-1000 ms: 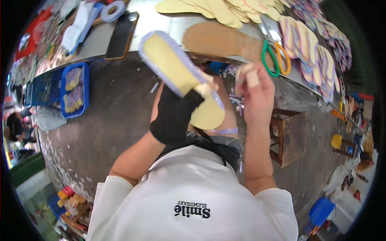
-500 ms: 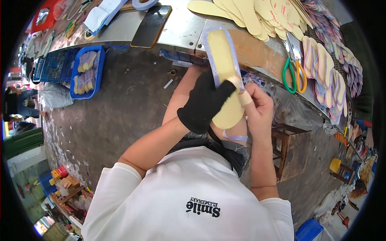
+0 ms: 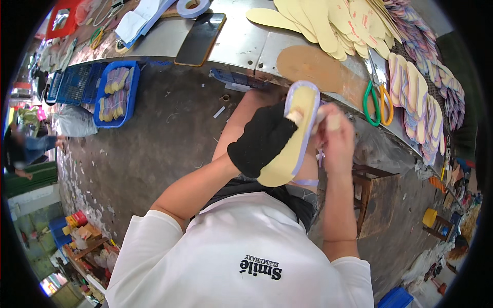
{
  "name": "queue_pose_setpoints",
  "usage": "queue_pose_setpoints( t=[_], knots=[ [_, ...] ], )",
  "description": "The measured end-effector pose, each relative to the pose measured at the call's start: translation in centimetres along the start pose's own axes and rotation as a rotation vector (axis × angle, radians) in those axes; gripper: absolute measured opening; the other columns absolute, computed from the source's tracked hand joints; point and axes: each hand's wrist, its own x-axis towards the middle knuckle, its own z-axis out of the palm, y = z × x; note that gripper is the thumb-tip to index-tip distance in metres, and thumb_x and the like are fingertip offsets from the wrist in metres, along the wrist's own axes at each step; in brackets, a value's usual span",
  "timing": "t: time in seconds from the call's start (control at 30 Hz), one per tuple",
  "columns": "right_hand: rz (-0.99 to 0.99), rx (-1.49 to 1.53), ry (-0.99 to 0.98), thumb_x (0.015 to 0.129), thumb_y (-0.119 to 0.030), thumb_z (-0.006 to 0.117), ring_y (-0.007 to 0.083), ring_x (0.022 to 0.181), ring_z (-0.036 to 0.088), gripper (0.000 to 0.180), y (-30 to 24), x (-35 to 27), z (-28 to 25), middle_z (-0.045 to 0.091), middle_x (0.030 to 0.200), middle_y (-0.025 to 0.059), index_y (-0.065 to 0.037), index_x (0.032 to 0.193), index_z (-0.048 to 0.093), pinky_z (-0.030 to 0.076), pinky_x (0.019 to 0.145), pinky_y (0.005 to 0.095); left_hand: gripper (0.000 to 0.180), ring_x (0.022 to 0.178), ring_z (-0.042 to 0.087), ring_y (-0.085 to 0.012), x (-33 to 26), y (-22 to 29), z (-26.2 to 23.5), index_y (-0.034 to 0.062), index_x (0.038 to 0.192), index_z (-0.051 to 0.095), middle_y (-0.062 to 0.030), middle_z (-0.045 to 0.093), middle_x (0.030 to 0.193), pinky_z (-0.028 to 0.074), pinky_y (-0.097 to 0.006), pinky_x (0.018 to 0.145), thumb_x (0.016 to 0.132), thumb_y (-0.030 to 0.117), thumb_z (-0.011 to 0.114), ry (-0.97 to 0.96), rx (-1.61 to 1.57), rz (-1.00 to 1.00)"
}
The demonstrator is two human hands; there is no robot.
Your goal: Manually applying purple trim or binding to the edges of shoe insole components using hands and scissors.
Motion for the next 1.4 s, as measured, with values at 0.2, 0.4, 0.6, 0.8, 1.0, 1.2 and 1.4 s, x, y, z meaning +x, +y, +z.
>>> queue_pose_setpoints(
  t=[0.2, 0.4, 0.6, 0.8, 1.0, 1.2, 1.4],
  knots=[
    [-0.294, -0.525, -0.096, 0.088, -0.016, 0.056, 0.0076, 0.056, 0.042, 0.024, -2.5, 3.0, -0.8, 0.05, 0.062, 0.0003, -0.001, 0.072, 0.05, 0.036, 0.05, 0.0229, 0.029, 0.063, 0.054, -0.0173, -0.4, 0.6, 0.0, -0.0009, 0.099, 0.058, -0.0122, 0.06, 0.07, 0.043, -0.031, 0.061, 0.092, 0.026, 0.05, -0.168, 0.045, -0.005],
    [-0.315, -0.176, 0.178, 0.087, -0.012, 0.057, 0.0058, 0.056, 0.04, 0.016, 0.9, 0.8, 2.9, 0.047, 0.061, -0.0013, -0.002, 0.078, 0.048, 0.036, 0.05, 0.0224, 0.028, 0.062, 0.056, -0.0211, -0.3, -0.7, 0.1, -0.0004, 0.098, 0.059, -0.0134, 0.06, 0.069, 0.043, -0.032, 0.059, 0.091, 0.026, 0.051, -0.114, 0.069, 0.072],
    [-0.242, -0.266, 0.119, 0.086, -0.01, 0.059, 0.0057, 0.052, 0.037, 0.024, 2.3, -2.3, 1.8, 0.042, 0.056, -0.0003, -0.002, 0.068, 0.046, 0.03, 0.047, 0.0236, 0.026, 0.062, 0.058, -0.0244, 0.4, -0.2, -0.2, 0.0008, 0.096, 0.059, -0.0134, 0.062, 0.072, 0.043, -0.033, 0.058, 0.091, 0.025, 0.049, 0.015, 0.074, 0.246],
    [-0.429, -0.574, -0.04, 0.081, -0.006, 0.062, 0.0123, 0.046, 0.039, 0.022, 1.2, -2.5, 1.4, 0.042, 0.055, 0.0059, 0.0, 0.068, 0.045, 0.032, 0.044, 0.026, 0.025, 0.058, 0.047, -0.0073, 1.9, 0.9, -2.2, -0.0001, 0.09, 0.058, -0.0042, 0.05, 0.06, 0.039, -0.028, 0.054, 0.09, 0.024, 0.054, 0.03, 0.155, 0.353],
    [-0.282, -0.366, -0.07, 0.079, -0.006, 0.063, 0.0112, 0.048, 0.04, 0.019, 1.5, -3.0, 1.8, 0.044, 0.058, 0.0047, -0.001, 0.071, 0.046, 0.033, 0.045, 0.0245, 0.018, 0.065, 0.048, -0.0087, 1.9, 0.7, -2.7, -0.0001, 0.09, 0.059, -0.0049, 0.057, 0.07, 0.042, -0.028, 0.06, 0.088, 0.017, 0.055, -0.052, -0.091, 0.147],
    [-0.355, -0.518, -0.016, 0.078, -0.007, 0.064, 0.0105, 0.048, 0.04, 0.019, 1.0, -3.1, 1.9, 0.044, 0.06, 0.0049, -0.001, 0.073, 0.046, 0.033, 0.045, 0.0239, 0.021, 0.074, 0.052, -0.0079, 1.9, 1.3, -2.4, 0.001, 0.096, 0.06, -0.0043, 0.061, 0.08, 0.045, -0.026, 0.068, 0.084, 0.017, 0.057, -0.114, -0.022, 0.119],
    [-0.268, -0.158, -0.081, 0.085, -0.008, 0.059, 0.0058, 0.052, 0.043, 0.015, 2.1, -2.9, 1.7, 0.049, 0.063, 0.0004, -0.002, 0.075, 0.048, 0.033, 0.046, 0.0209, 0.033, 0.084, 0.057, -0.0128, 1.7, 0.8, -2.3, 0.0021, 0.109, 0.058, -0.0029, 0.061, 0.092, 0.046, -0.027, 0.077, 0.085, 0.024, 0.061, -0.228, -0.279, 0.009]
  ],
)
